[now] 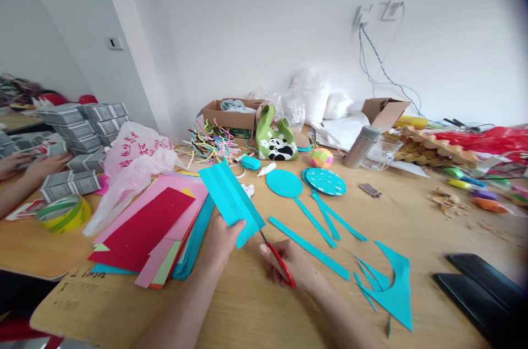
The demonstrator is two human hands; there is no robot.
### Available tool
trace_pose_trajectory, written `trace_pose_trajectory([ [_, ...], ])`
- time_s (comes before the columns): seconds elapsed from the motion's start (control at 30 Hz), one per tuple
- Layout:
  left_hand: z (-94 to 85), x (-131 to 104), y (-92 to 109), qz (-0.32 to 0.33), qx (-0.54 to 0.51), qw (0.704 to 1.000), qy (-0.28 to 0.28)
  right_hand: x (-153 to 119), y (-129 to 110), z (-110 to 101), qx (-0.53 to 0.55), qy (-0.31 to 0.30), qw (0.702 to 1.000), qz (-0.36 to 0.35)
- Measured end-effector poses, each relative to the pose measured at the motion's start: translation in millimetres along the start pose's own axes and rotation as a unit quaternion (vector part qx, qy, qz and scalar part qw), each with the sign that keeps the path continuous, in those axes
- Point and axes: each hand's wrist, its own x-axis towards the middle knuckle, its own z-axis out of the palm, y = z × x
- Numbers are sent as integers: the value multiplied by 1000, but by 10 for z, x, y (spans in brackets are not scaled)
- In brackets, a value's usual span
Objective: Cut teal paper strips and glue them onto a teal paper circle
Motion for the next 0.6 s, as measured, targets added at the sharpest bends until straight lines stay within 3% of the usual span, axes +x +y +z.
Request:
trace_pose_trajectory([
  [0.23, 80, -75, 14, 77, 59, 995, -35, -32, -72, -11, 62, -9, 998, 17],
  [0.6, 92, -90, 44, 32, 75, 996, -37, -13, -57, 3, 75, -11, 997, 9],
])
